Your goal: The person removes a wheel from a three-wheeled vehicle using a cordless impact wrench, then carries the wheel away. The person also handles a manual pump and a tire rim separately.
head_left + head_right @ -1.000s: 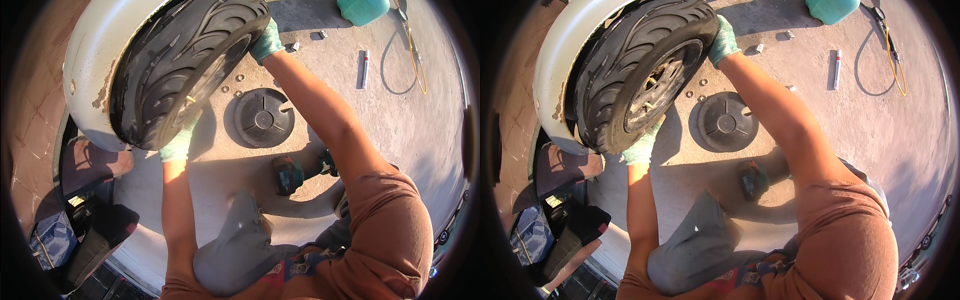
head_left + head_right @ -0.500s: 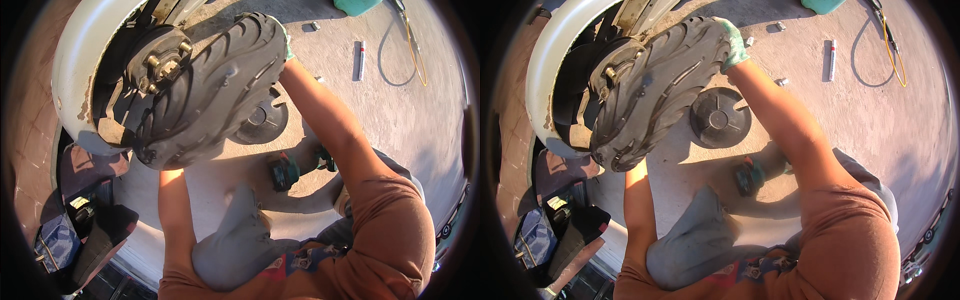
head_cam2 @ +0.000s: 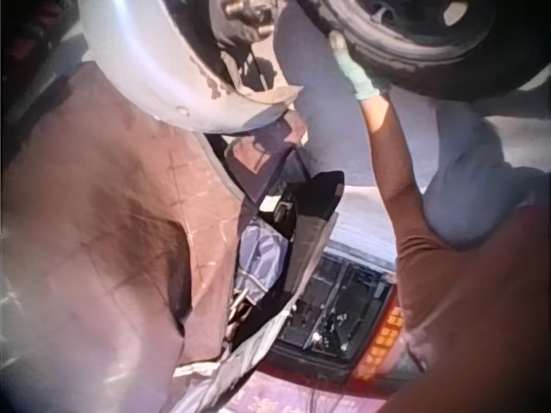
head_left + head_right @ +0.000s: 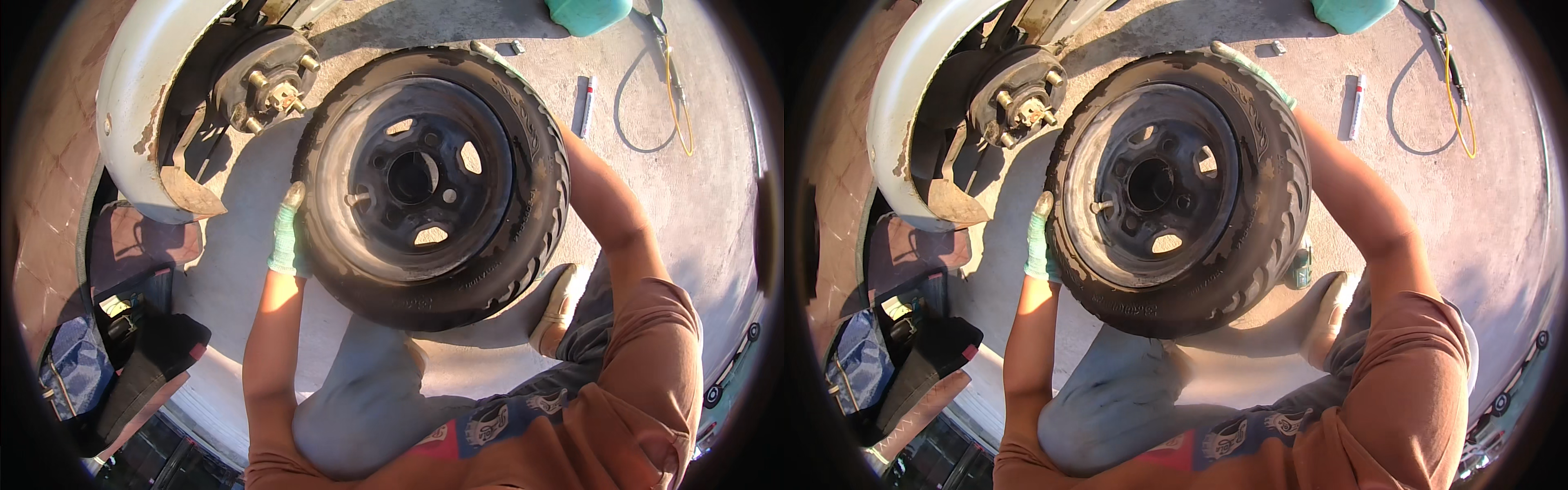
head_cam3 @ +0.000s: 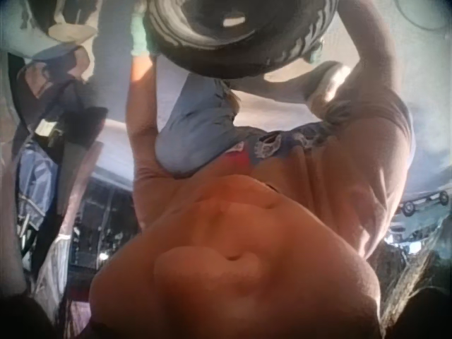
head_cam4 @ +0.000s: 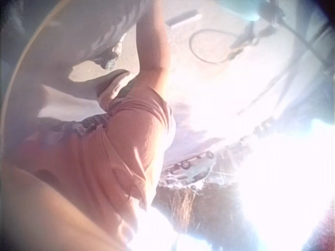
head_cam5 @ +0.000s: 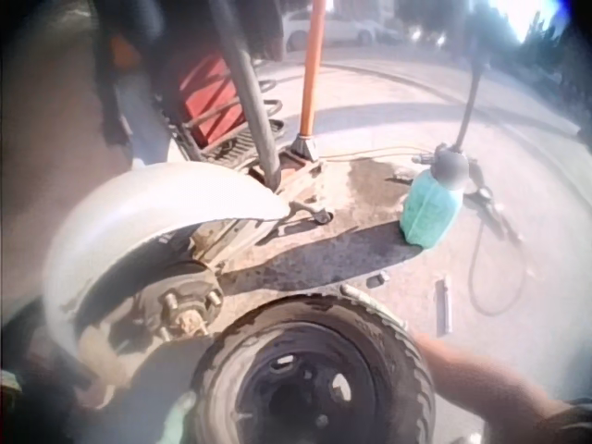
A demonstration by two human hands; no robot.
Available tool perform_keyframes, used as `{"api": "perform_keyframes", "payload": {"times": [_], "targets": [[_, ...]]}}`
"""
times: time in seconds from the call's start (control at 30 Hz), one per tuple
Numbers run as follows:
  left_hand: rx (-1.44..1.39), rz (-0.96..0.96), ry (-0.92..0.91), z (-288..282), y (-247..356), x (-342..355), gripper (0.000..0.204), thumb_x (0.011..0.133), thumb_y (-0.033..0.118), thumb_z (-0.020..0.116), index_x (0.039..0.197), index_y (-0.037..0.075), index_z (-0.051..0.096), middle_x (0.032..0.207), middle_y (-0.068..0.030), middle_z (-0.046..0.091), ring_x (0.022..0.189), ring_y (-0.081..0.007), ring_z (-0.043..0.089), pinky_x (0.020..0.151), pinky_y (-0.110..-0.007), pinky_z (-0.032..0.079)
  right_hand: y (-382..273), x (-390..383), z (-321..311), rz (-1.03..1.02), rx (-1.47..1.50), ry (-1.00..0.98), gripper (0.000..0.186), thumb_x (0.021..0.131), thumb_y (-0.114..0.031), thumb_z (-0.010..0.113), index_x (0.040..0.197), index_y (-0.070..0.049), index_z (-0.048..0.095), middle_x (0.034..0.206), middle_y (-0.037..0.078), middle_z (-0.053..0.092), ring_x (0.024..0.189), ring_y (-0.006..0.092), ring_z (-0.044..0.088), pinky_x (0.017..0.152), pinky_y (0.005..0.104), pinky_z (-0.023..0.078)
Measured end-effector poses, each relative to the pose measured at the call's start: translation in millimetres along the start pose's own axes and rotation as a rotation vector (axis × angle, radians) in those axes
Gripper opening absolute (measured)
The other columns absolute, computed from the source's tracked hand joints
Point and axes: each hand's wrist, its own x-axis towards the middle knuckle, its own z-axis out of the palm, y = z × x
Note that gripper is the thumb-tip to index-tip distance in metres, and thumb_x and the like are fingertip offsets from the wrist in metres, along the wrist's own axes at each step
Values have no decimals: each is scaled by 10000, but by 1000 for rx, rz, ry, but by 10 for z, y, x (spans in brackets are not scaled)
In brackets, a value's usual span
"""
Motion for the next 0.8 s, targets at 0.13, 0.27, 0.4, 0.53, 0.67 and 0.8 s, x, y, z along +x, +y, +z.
{"api": "perform_keyframes", "payload": {"times": [0.13,0.27,0.4,0.53,0.67,0.8], "targets": [[-6,-26,-51,162,-72,-162,590,868,416,611,1319,57,487,1258,-93,561,1149,-231,535,1014,-373,399,-239,-428,-200,-25,-226,33,414,1003,-255,413,1352,-34,403,1322,80,486,1171,188,500,1040,340,380],[-2,-126,-47,695,32,-511,555,859,372,630,1296,53,506,1212,-85,584,1091,-215,568,957,-358,447,-629,-1090,-377,-48,-355,76,451,1010,-257,405,1400,-34,363,1384,82,451,1223,187,473,1081,345,351],[171,-139,-69,1018,132,-1071,607,827,356,681,1298,22,492,1209,-109,598,1076,-254,592,970,-401,467,-1646,-2027,-30,86,-364,5,528,1003,-304,424,1457,-81,275,1427,94,400,1294,193,409,1126,345,302],[295,-76,-149,1582,391,-1743,584,825,225,705,1280,-51,466,1091,-61,588,932,-127,570,851,-269,475,-2295,-3008,366,-7,-91,319,606,960,-421,488,1430,-75,328,1307,90,504,1172,160,501,995,318,425],[298,109,-202,2725,886,-2847,745,707,195,796,1320,-43,448,1174,-92,592,1023,-162,572,917,-284,455,-3136,-3447,481,330,223,391,684,873,-679,443,1140,-77,627,902,32,636,741,95,528,596,254,422],[456,139,-140,3511,1349,-3704,654,689,211,817,1228,1,510,1017,-49,615,888,-128,589,777,-253,486,-4248,-4049,1003,320,414,308,731,925,-654,351,1086,5,626,952,82,662,842,158,589,776,316,478]]}}
